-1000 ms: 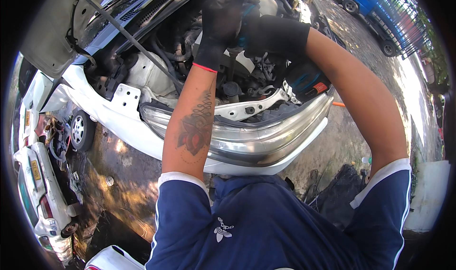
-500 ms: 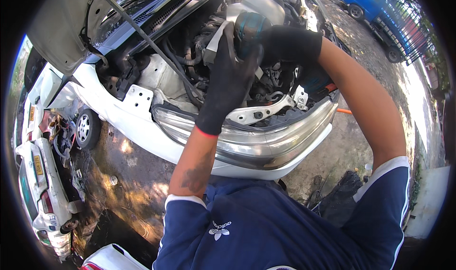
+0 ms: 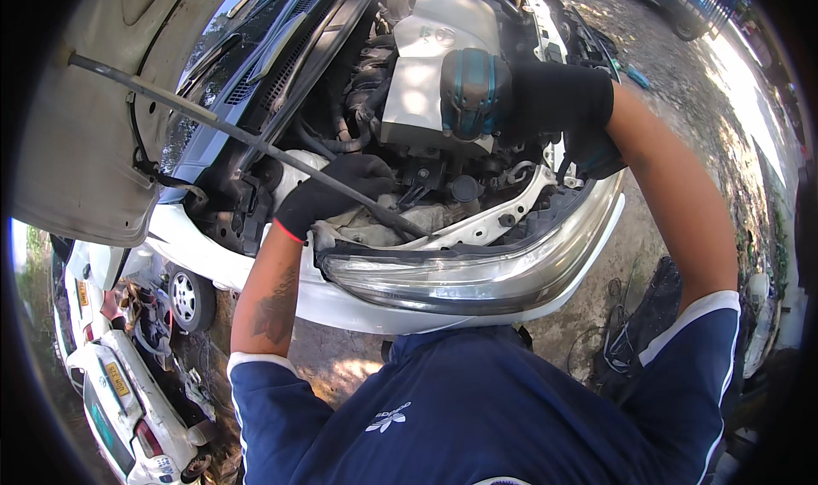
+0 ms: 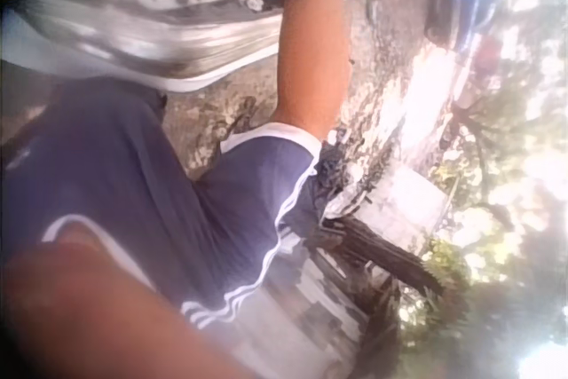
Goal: The person selects a long metal bar from a tool bag, then uses it to adjust components under the hood of a white car. They later use a cordless impact wrench to tighten bolts in the engine bay and briefly inspect the front bumper area.
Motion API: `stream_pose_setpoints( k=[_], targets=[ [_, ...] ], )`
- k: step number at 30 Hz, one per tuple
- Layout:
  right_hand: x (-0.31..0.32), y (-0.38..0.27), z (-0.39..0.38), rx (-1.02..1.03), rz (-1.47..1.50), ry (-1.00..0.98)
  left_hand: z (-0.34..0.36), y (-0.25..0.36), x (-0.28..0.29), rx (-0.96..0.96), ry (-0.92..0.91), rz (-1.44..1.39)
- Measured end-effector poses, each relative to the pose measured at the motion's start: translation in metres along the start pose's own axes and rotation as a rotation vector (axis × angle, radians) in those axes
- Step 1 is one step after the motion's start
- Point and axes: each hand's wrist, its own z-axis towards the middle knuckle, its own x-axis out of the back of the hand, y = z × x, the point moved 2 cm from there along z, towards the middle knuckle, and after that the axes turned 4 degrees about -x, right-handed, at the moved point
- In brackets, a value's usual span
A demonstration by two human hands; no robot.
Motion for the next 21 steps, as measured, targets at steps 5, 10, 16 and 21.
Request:
stream_pose_setpoints(
  k=[5,10,16,21],
  targets=[
    [-0.003,-0.006,-0.012,-0.155,0.114,-0.081,0.091,-0.048,-0.069,-0.160,-0.072,0.264],
    [0.007,0.012,-0.025,-0.135,0.215,0.008,0.143,-0.035,-0.082,-0.268,-0.326,0.227],
    [0.012,0.015,-0.004,-0.081,0.174,-0.078,0.152,-0.043,-0.076,-0.130,-0.520,0.287],
    [0.013,0.013,0.006,-0.074,0.161,-0.113,0.161,-0.091,-0.096,-0.086,-0.565,0.257]
  ],
)
